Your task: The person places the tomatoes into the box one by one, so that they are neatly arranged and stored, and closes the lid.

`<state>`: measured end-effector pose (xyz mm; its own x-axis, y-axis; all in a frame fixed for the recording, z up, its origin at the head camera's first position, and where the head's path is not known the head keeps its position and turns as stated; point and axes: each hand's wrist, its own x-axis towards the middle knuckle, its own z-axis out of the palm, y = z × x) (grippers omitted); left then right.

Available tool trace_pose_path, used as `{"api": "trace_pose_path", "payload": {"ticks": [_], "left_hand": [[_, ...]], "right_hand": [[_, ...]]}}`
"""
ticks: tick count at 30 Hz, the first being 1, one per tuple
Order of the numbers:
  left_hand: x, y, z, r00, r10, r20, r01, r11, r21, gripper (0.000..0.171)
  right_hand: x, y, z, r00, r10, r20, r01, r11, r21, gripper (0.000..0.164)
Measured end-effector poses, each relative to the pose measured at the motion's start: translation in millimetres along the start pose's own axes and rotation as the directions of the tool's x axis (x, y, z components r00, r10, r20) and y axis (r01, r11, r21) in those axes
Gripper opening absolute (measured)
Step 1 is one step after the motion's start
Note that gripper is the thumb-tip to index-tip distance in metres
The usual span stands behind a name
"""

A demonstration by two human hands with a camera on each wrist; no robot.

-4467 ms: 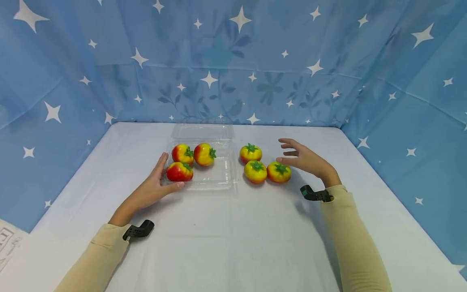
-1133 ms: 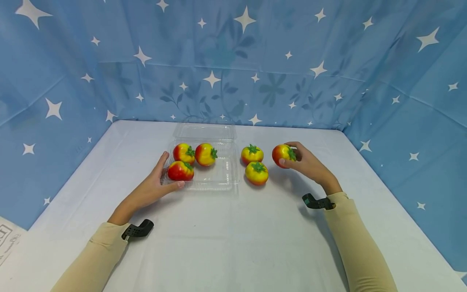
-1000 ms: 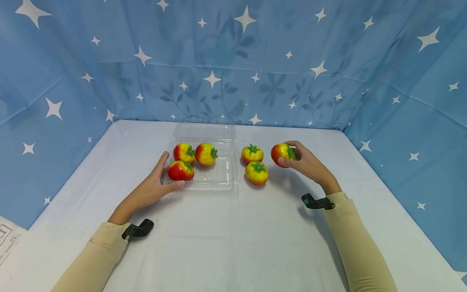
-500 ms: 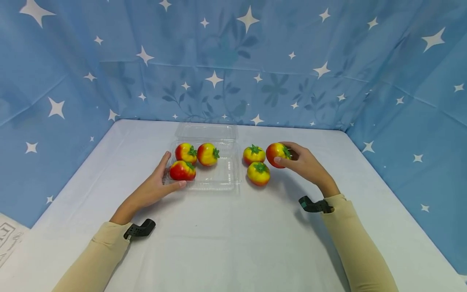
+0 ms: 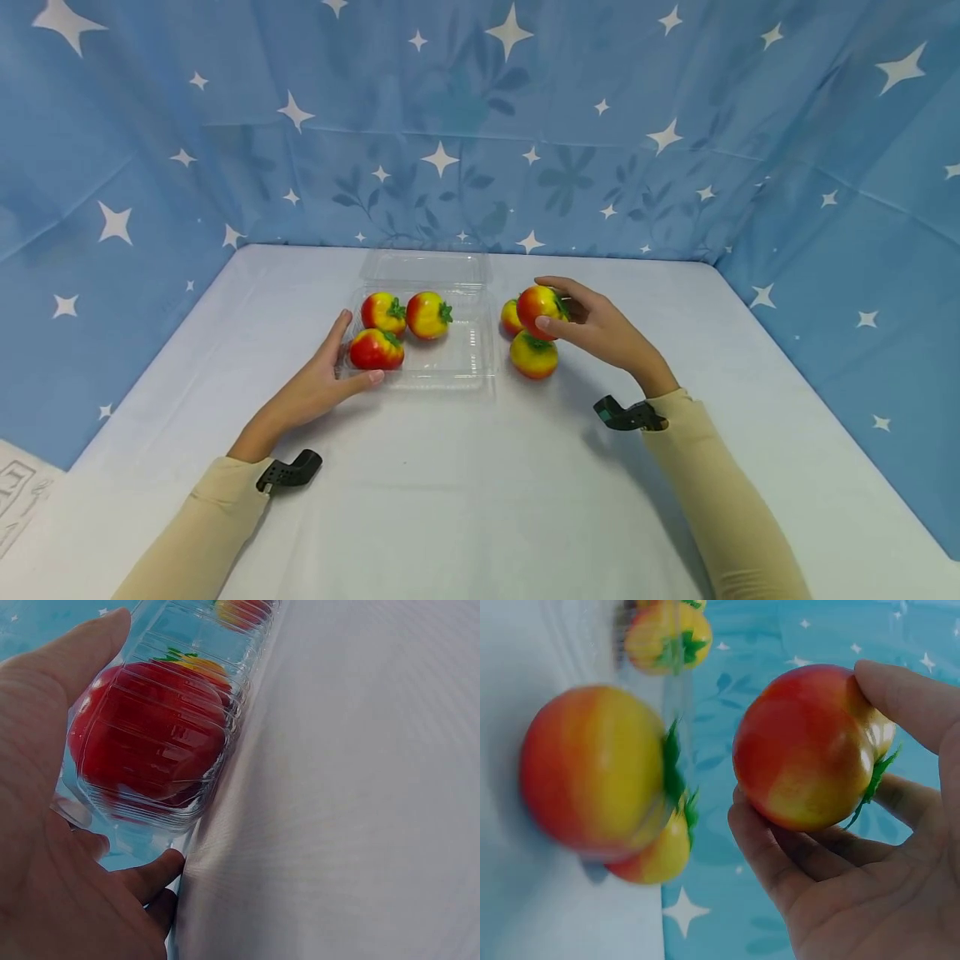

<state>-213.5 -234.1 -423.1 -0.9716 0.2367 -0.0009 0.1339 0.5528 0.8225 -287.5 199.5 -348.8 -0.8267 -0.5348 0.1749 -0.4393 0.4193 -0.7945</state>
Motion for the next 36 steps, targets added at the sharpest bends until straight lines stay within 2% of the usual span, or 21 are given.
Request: {"api": "trace_pose_path", "payload": {"ticks": [11, 19, 27, 36], "left_hand": [[2.1, -1.5, 1.8, 1.0, 0.007, -0.003, -0.007, 1.0, 0.006, 0.12], [1.1, -1.9, 3.1, 1.0, 0.009, -0.002, -0.009, 1.0, -0.001, 0.119], [0.1, -0.8, 0.3, 1.0, 0.007, -0.001, -0.007, 1.0, 0.004, 0.12], [0.5, -0.1, 0.9, 1.0, 0.004, -0.003, -0.004, 1.0, 0.005, 0.12]], "right_hand": [[25.0, -22.0, 21.5, 0.999, -0.044, 0.001, 0.044, 0.999, 0.007, 0.062], [37.3, -33.3, 43.6, 0.999, -0.035, 0.03, 0.035, 0.999, -0.002, 0.065], [43.6, -40.8, 66.6, 0.994, -0.102, 0.04, 0.102, 0.995, 0.009, 0.062], [47.0, -44.5, 90.7, 0.995, -0.085, 0.047, 0.085, 0.996, 0.003, 0.067]]}}
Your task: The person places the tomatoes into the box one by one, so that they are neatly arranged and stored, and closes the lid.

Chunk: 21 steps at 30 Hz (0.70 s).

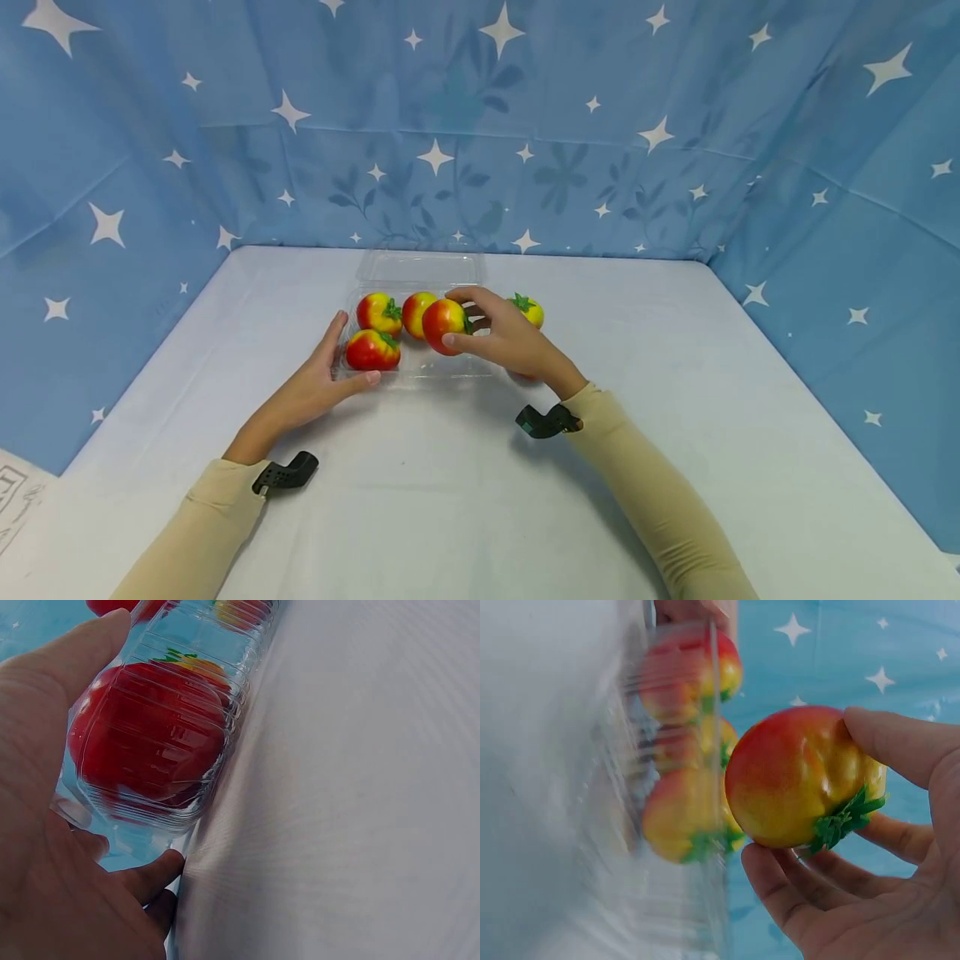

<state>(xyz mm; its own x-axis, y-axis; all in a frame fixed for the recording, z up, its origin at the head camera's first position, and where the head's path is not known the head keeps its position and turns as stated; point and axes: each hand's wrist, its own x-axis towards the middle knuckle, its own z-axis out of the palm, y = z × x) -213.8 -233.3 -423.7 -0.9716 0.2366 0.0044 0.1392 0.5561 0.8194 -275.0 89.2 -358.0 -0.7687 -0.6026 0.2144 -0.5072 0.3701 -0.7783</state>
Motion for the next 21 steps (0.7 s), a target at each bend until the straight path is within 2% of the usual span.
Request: {"api": "trace_pose_path", "payload": {"ticks": [10, 21], "left_hand": [[-0.1, 0.3, 0.0, 1.0, 0.003, 0.002, -0.003, 1.0, 0.003, 0.119], [0.3, -2.0, -1.5, 1.0, 0.013, 0.002, -0.013, 1.0, -0.009, 0.12]], "right_hand": [[3.3, 0.4, 28.1, 1.0, -0.014, -0.002, 0.014, 0.999, -0.043, 0.06], [7.0, -4.5, 45.4, 1.0, -0.004, -0.006, 0.004, 0.995, -0.102, 0.061]]}}
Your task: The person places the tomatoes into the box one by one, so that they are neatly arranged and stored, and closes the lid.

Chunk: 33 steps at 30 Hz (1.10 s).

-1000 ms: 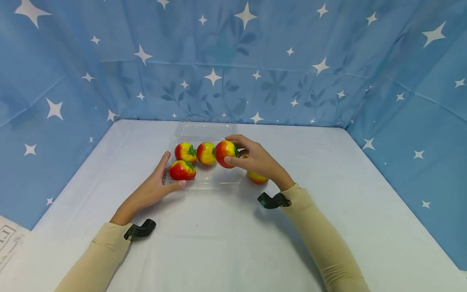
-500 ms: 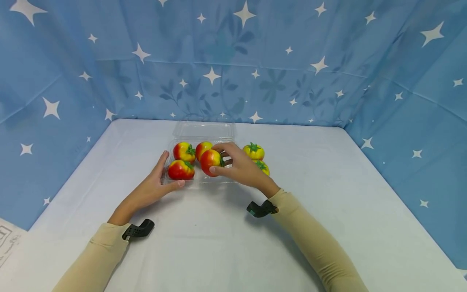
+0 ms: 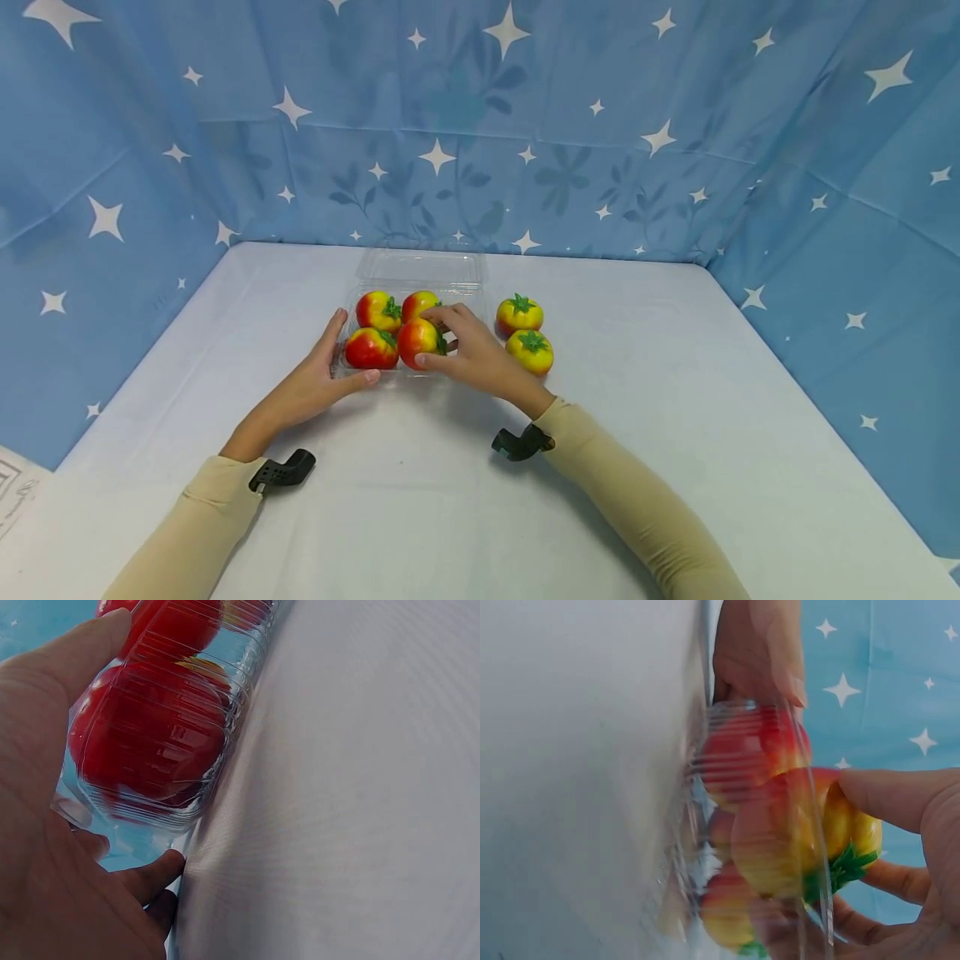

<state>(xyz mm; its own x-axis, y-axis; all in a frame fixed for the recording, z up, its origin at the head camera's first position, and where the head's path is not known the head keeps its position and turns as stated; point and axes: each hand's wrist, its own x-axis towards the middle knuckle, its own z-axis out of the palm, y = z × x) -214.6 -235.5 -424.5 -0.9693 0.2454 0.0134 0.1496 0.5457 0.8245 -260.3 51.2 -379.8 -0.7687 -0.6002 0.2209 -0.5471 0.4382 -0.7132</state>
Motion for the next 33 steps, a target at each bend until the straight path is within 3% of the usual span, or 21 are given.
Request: {"api": "trace_pose_path", "payload": {"ticks": [5, 13, 33], "left_hand": [[0.0, -0.8, -0.3, 1.0, 0.001, 0.002, -0.001, 1.0, 0.001, 0.121], [-0.1, -0.1, -1.1, 1.0, -0.004, 0.001, 0.004, 1.0, 0.017, 0.122], [0.3, -0.8, 0.0, 1.0, -0.003, -0.001, 0.003, 1.0, 0.015, 0.121]], "right_hand": [[0.8, 0.8, 6.8, 1.0, -0.006, 0.007, 0.007, 0.999, -0.048, 0.06], [1.0, -1.7, 9.3, 0.998, 0.059, 0.026, -0.057, 0.995, -0.084, 0.06], [2.3, 0.2, 7.0, 0.995, 0.068, 0.067, -0.063, 0.995, -0.077, 0.053]]}}
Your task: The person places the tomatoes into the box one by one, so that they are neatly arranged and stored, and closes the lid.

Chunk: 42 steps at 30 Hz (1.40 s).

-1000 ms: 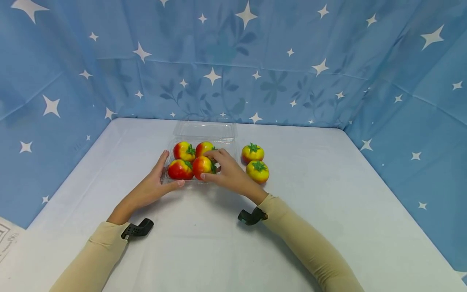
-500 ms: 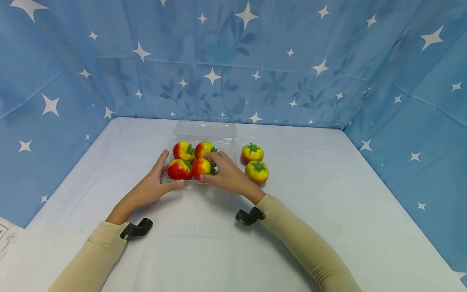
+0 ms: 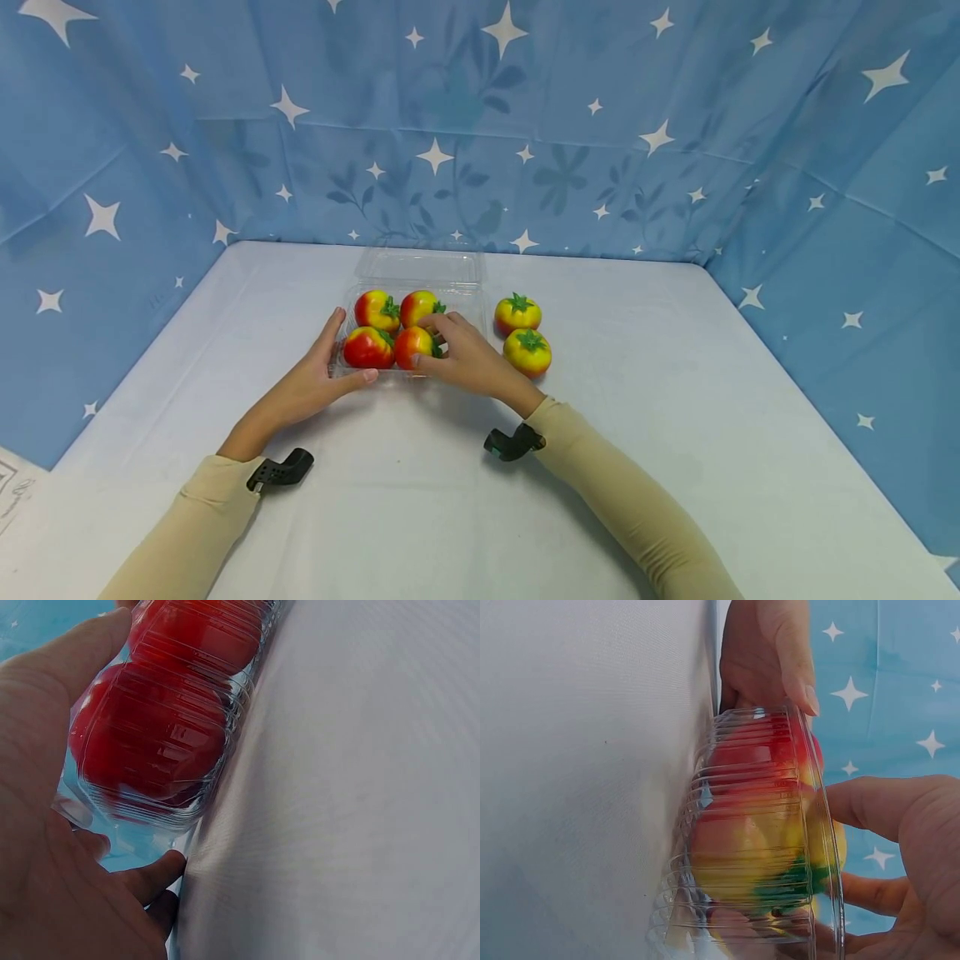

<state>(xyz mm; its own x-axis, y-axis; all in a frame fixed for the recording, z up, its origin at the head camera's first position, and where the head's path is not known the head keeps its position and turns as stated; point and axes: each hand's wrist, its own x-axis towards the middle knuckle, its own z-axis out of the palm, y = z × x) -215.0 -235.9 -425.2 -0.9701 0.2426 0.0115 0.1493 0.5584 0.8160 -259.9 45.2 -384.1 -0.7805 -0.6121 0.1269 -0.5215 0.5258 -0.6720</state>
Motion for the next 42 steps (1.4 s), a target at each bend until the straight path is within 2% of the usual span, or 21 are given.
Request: {"api": "trace_pose_path", "payload": {"ticks": [17, 26, 34, 42], "left_hand": [[-1.0, 0.6, 1.2, 1.0, -0.004, -0.004, 0.004, 1.0, 0.005, 0.12], [-1.4, 1.0, 0.9, 1.0, -0.005, -0.002, 0.005, 1.0, 0.007, 0.12], [0.3, 0.3, 1.0, 1.0, 0.005, -0.003, -0.005, 1.0, 0.024, 0.119], [0.5, 0.2, -0.1, 1.0, 0.012, 0.0, -0.012, 1.0, 0.017, 0.12]], "right_hand": [[0.4, -3.1, -1.0, 1.0, 0.016, 0.021, -0.016, 0.999, -0.034, 0.053], [0.0, -2.6, -4.1, 0.999, 0.036, 0.013, -0.036, 0.999, 0.017, 0.059], [1.3, -0.4, -15.2, 0.999, 0.035, -0.03, -0.034, 0.999, 0.04, 0.059], [-0.7, 0.6, -36.2, 0.997, 0.023, -0.068, -0.016, 0.994, 0.108, 0.06]]}}
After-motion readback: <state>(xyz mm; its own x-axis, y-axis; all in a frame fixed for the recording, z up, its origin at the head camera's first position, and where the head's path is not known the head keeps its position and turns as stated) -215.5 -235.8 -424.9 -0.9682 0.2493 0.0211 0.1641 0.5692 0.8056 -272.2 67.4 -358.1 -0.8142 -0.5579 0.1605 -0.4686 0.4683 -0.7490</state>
